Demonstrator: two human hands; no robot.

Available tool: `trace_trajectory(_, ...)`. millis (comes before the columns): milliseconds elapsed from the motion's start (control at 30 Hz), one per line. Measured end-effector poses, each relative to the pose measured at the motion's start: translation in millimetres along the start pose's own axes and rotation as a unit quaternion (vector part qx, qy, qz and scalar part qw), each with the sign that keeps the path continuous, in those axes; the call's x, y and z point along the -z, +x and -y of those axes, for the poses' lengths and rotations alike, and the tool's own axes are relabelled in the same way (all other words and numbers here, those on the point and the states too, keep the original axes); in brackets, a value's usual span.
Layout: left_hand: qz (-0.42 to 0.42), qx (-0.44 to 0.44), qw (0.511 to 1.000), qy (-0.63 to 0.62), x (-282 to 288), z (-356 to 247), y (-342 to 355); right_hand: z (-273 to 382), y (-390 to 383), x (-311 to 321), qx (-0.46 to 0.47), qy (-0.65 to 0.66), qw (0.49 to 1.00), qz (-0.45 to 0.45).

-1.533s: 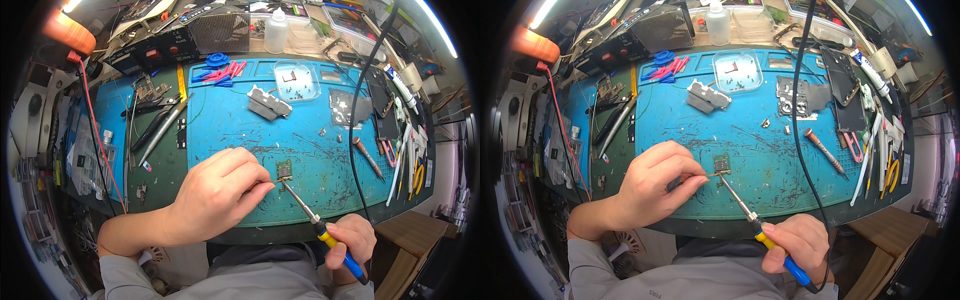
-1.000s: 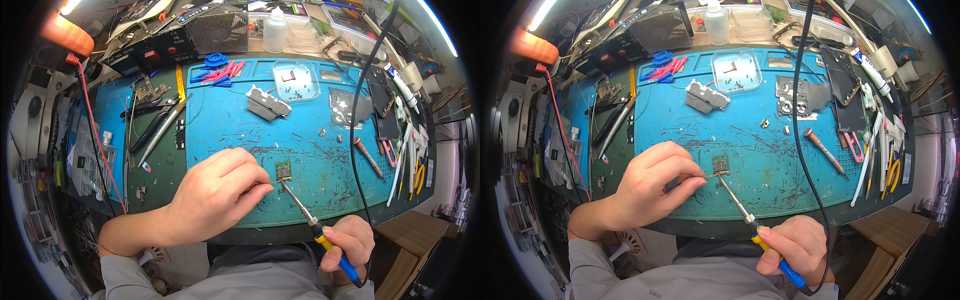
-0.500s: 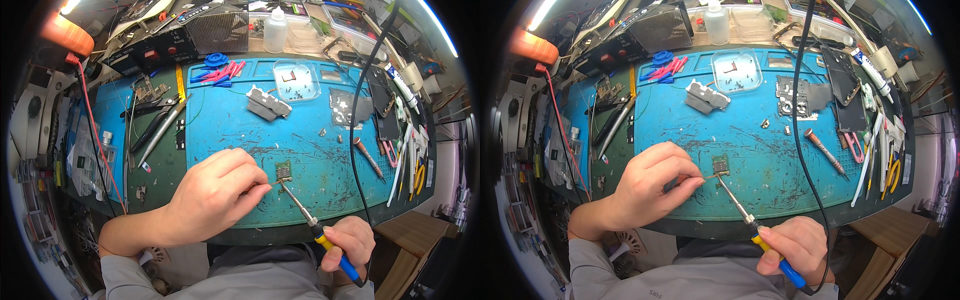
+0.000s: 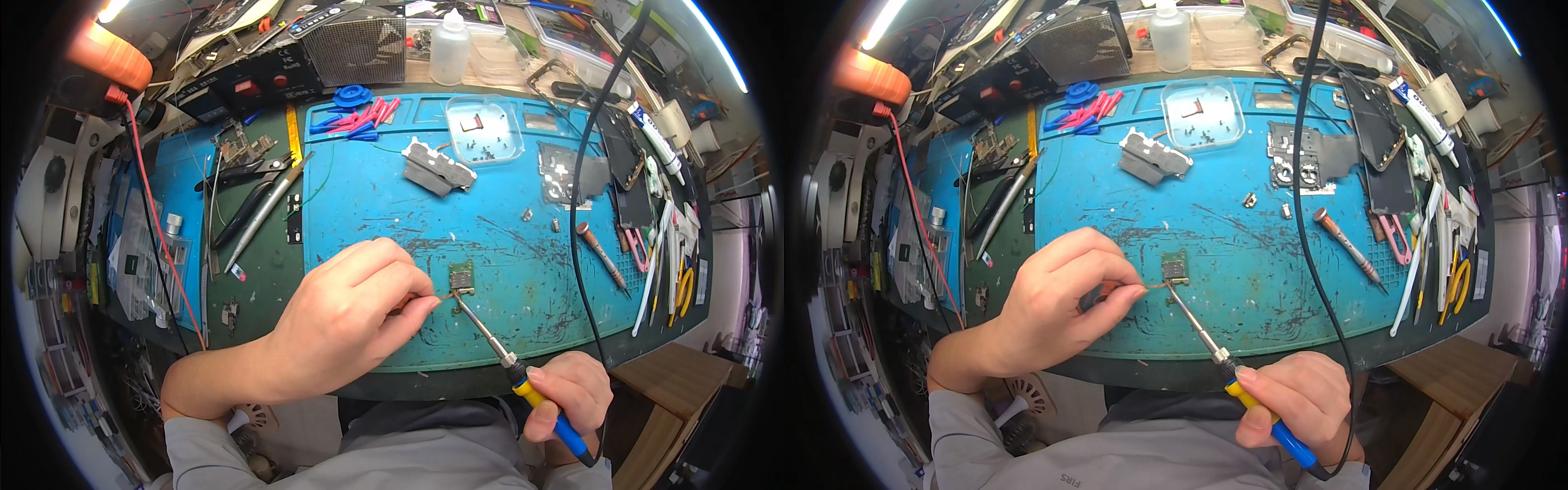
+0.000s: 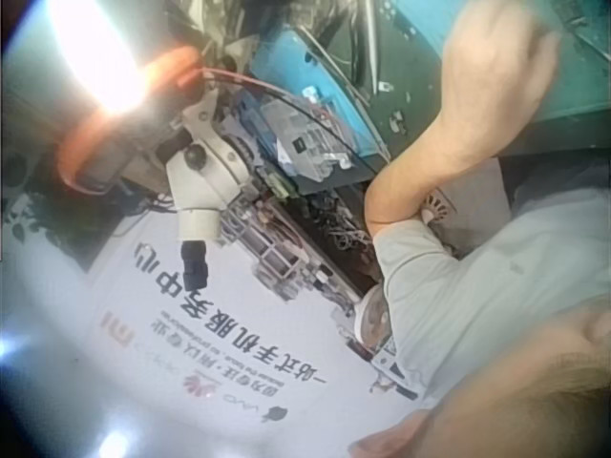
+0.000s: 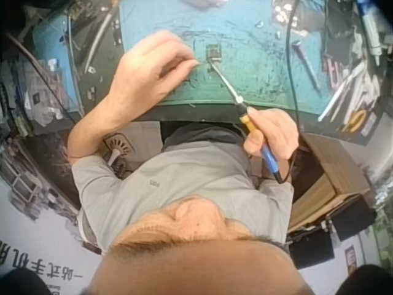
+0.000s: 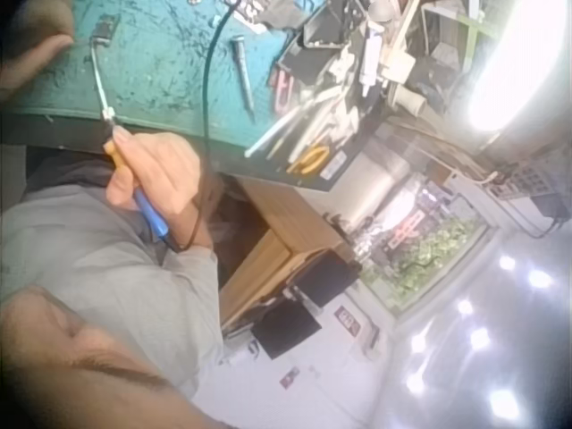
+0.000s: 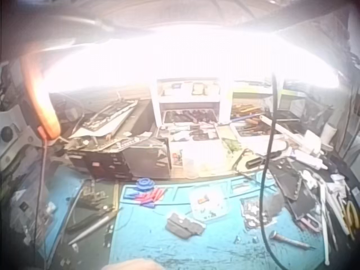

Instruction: The person solders a small electronic component on a workbench. They use a soldering iron and a syringe to apply flux, then continue soldering the component.

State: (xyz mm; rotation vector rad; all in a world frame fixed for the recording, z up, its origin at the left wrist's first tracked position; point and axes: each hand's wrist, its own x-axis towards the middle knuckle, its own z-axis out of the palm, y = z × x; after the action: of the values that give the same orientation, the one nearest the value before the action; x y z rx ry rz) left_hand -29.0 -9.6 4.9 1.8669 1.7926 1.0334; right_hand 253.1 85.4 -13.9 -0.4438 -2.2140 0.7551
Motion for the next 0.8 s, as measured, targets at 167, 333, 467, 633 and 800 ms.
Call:
trace_trajectory(167, 0.002, 0.007, 1.000, -0.005, 1.2, -1.1, 0.3, 2.4, 1.6, 0.3, -0.009, -0.002, 1.000, 0.005)
trace_trajectory(333, 0.005, 0.013, 1.000, -0.007, 2.4, -1.1, -1.0, -1.3, 3.0, 5.2, 0.012, 0.019, 0.999, 0.028)
trace_trajectory(467, 0.007, 0.015, 1.000, -0.008, 3.9, -1.9, -0.5, -1.5, 3.2, 4.8, 0.013, 0.018, 0.999, 0.029)
trace_trajectory(633, 0.006, 0.020, 1.000, -0.021, 4.7, -1.9, -0.7, -0.9, 4.0, 4.2, 0.013, 0.018, 0.999, 0.033)
trace_trajectory(800, 0.013, 0.020, 1.000, -0.020, 6.3, -1.2, -0.4, -1.6, 3.8, 5.2, 0.013, 0.021, 0.999, 0.036)
